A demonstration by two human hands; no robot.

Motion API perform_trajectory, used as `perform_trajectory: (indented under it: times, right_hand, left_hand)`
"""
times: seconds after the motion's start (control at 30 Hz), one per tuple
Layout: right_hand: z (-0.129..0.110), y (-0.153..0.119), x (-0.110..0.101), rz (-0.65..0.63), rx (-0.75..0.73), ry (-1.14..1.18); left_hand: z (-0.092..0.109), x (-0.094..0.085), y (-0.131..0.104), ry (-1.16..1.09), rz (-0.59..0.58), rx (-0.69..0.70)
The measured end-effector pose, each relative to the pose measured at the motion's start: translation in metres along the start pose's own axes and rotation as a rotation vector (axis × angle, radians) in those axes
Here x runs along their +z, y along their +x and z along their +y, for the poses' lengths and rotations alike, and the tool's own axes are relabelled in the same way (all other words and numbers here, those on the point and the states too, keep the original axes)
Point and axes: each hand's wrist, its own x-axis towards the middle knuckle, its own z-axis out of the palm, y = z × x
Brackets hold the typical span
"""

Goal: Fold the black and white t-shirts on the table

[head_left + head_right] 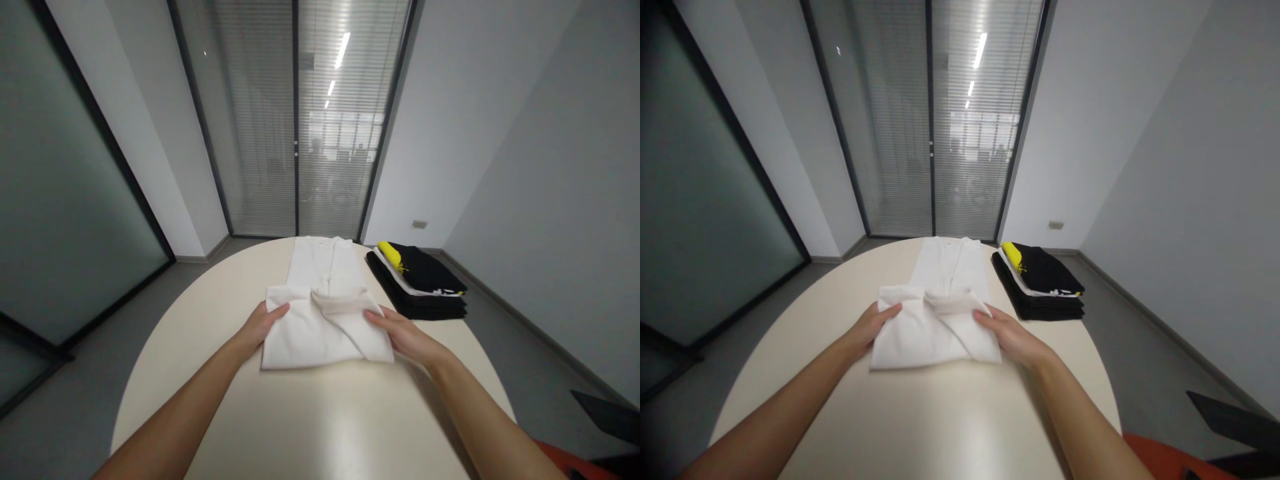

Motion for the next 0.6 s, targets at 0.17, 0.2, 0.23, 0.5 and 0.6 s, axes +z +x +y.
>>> perform_trajectory:
  times: [0.17, 0.2, 0.23, 0.5, 0.6]
  right_hand:
    - [0.01, 0.015, 0.003, 0.225, 0.166, 0.281]
    - [0.011, 0.017, 0.004, 0.228, 0.193, 0.292]
    - [0.013, 0.018, 0.005, 0.223, 0.211, 0.294]
    - [0.015, 0.019, -0.009, 0.262, 0.113, 0.272]
    - [0.019, 0.023, -0.017, 0.287, 0.082, 0.237]
  left_hand:
    - [-0.001, -0.001, 0.01, -0.078, 0.017, -0.048]
    - [-0.003, -0.002, 0.012, -0.07, -0.013, -0.053]
    - [-0.004, -0.003, 0.013, -0.06, -0.038, -0.047]
    - [0.002, 0.006, 0.029, -0.119, 0.013, 0.115]
    - [0.004, 0.01, 0.041, -0.11, 0.009, 0.164]
